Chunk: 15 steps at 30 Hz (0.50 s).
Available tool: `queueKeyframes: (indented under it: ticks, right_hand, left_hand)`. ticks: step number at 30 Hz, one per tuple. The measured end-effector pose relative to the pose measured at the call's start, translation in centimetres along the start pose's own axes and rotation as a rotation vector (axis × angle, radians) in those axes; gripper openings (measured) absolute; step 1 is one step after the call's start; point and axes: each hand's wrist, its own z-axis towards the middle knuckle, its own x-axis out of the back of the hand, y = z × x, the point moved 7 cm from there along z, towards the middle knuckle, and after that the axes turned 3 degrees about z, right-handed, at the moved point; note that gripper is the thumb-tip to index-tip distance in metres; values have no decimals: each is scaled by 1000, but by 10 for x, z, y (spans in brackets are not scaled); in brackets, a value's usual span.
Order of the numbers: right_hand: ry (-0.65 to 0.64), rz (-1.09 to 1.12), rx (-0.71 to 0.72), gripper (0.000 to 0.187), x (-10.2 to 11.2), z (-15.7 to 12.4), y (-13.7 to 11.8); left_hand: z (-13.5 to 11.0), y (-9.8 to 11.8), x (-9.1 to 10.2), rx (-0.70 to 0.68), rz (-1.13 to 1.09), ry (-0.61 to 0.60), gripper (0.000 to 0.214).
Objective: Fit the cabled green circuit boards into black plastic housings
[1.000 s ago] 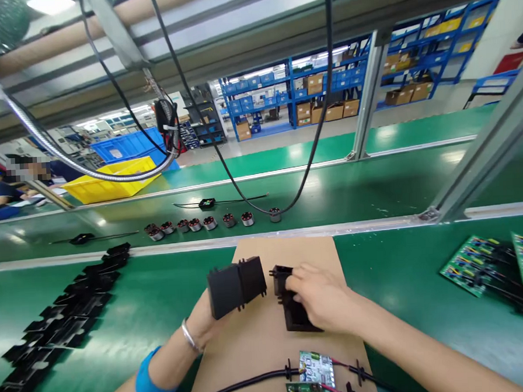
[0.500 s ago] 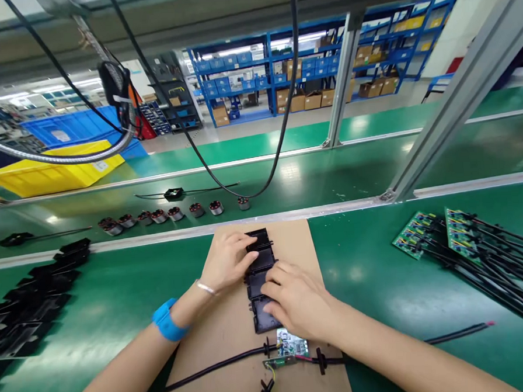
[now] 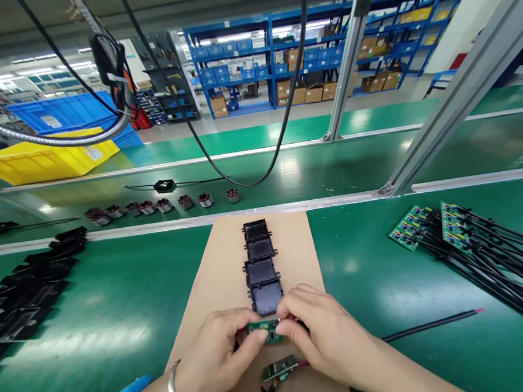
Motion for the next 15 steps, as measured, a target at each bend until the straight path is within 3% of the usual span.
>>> queueKeyframes:
  ticks: [3, 8, 11, 15]
  right_hand:
    - [53, -38, -82, 12, -1, 13, 1]
    - [158, -636, 37, 18, -26, 34, -25]
    - [77, -773, 160, 22, -32, 42, -36]
    - [-62, -723, 246, 33, -15, 48, -23]
  left_hand:
    - [10, 2, 4, 32, 55, 79, 20]
    - [30, -2, 10, 90, 10, 151, 18]
    - [40, -14, 12, 142, -79, 72, 20]
    - [37, -31, 14, 216, -225, -67, 28]
